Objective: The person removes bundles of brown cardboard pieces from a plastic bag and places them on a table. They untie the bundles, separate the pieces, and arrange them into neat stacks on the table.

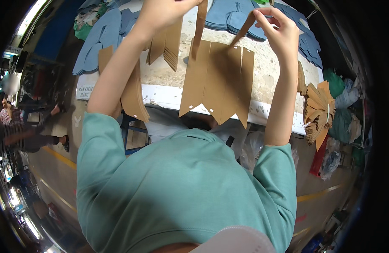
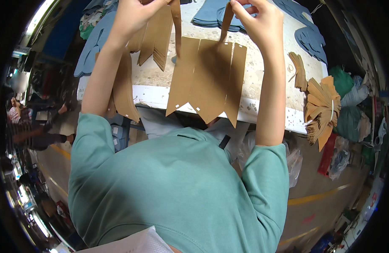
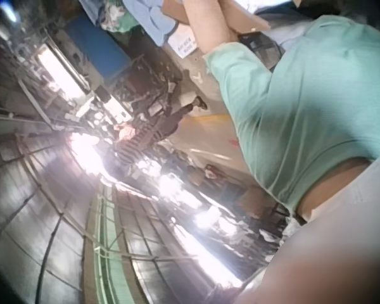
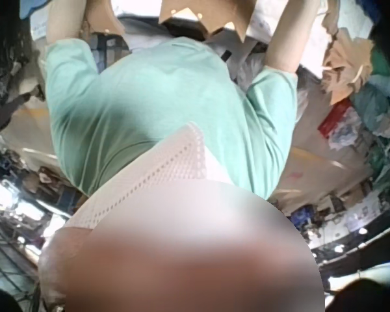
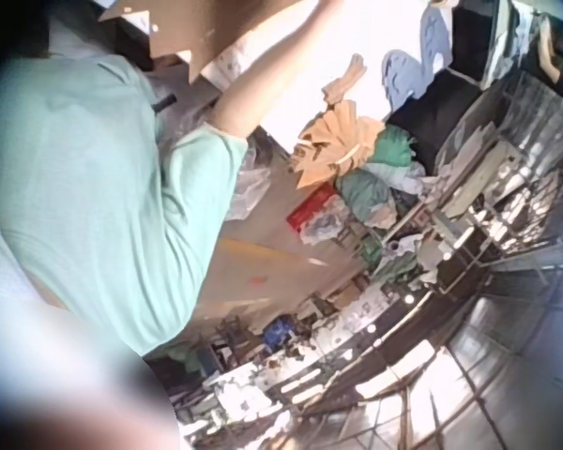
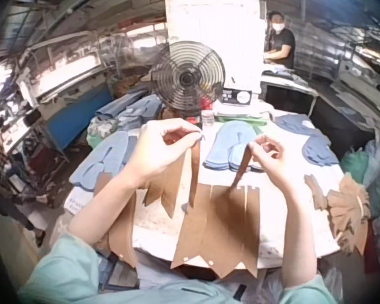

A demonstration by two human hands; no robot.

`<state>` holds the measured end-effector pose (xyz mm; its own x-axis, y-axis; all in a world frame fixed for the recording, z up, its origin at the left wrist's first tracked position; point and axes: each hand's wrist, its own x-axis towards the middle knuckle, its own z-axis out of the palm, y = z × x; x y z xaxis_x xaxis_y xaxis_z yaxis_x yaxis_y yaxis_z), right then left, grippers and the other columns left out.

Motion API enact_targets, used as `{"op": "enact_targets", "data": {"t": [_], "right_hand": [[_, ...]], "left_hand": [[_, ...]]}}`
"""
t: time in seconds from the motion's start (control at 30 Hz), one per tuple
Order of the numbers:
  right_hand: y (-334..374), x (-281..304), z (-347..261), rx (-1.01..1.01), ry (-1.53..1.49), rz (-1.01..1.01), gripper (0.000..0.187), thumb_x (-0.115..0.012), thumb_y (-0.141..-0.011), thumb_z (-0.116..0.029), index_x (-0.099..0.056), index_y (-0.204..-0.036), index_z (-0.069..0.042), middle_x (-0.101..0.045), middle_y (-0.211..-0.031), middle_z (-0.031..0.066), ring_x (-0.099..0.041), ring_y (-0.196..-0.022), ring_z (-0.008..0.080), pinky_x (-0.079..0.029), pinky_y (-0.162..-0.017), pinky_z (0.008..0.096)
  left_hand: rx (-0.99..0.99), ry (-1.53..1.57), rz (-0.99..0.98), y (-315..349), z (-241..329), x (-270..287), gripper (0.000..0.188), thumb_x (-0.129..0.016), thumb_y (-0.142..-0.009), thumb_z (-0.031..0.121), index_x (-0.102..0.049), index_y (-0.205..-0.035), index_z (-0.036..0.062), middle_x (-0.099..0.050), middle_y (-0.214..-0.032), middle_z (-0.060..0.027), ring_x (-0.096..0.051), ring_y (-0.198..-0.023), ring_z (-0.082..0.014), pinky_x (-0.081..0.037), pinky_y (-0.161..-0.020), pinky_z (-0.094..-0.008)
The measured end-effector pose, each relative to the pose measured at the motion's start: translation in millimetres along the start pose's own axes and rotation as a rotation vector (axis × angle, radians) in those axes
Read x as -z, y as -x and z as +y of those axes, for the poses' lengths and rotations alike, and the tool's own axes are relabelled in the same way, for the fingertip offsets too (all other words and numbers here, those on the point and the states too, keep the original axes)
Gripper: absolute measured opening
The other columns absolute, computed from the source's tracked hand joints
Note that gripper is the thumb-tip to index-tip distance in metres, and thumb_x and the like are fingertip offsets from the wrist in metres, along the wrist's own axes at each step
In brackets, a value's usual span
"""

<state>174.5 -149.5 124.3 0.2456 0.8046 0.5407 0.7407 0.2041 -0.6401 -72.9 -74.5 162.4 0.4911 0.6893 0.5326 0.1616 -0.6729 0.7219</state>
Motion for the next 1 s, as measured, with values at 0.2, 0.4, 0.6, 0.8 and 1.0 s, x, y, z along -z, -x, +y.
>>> {"op": "enact_targets", "data": {"t": [0.2, 0.4, 0.6, 0.8, 1.0], "right_hand": [[77, 7, -7, 0.102, -0.178, -0.120, 0.007, -0.069, -0.084, -0.012, -0.070, -0.087, -0.005, -0.065, -0.077, 0.0029, -0.063, -0.066, 0.0081, -0.050, -0.058, 0.0212], [157, 12, -16, -0.154, -0.317, -0.469, 0.005, -0.066, -0.082, -0.001, -0.068, -0.086, 0.002, -0.067, -0.087, 0.0093, -0.065, -0.077, 0.0133, -0.052, -0.063, 0.0235], [192, 15, -23, -0.206, -0.442, -0.571, 0.005, -0.066, -0.082, 0.001, -0.068, -0.085, 0.003, -0.066, -0.087, 0.0096, -0.065, -0.074, 0.0140, -0.051, -0.061, 0.0232], [187, 15, -20, -0.181, -0.401, -0.640, 0.007, -0.069, -0.081, -0.007, -0.069, -0.083, -0.001, -0.065, -0.079, 0.0077, -0.063, -0.070, 0.0172, -0.049, -0.062, 0.0281], [132, 19, 17, -0.140, -0.084, -0.422, 0.012, -0.069, -0.083, -0.016, -0.071, -0.087, -0.005, -0.066, -0.078, 0.0035, -0.057, -0.062, 0.0080, -0.041, -0.051, 0.0224]], "left_hand": [[-0.254, -0.168, 0.053, 82, 12, -36, 0.014, -0.071, -0.079, 0.011, -0.074, -0.093, 0.0109, -0.072, -0.086, -0.0052, -0.070, -0.075, -0.0156, -0.054, -0.065, -0.0253], [-0.050, -0.053, -0.251, 188, 17, -80, 0.021, -0.071, -0.075, 0.003, -0.072, -0.095, 0.0056, -0.072, -0.092, -0.0071, -0.070, -0.081, -0.0210, -0.055, -0.068, -0.0300], [-0.158, -0.118, -0.309, 218, 4, -89, 0.022, -0.074, -0.074, 0.008, -0.072, -0.096, 0.0073, -0.071, -0.101, -0.0064, -0.069, -0.092, -0.0203, -0.055, -0.076, -0.0296], [-0.114, -0.141, -0.366, 190, 10, -57, 0.023, -0.074, -0.075, 0.008, -0.071, -0.097, 0.0073, -0.070, -0.103, -0.0072, -0.067, -0.098, -0.0237, -0.054, -0.081, -0.0326], [-0.035, -0.344, -0.297, 105, -28, -35, 0.013, -0.070, -0.079, 0.016, -0.072, -0.090, 0.0089, -0.070, -0.089, -0.0062, -0.064, -0.076, -0.0187, -0.052, -0.070, -0.0307]]}}
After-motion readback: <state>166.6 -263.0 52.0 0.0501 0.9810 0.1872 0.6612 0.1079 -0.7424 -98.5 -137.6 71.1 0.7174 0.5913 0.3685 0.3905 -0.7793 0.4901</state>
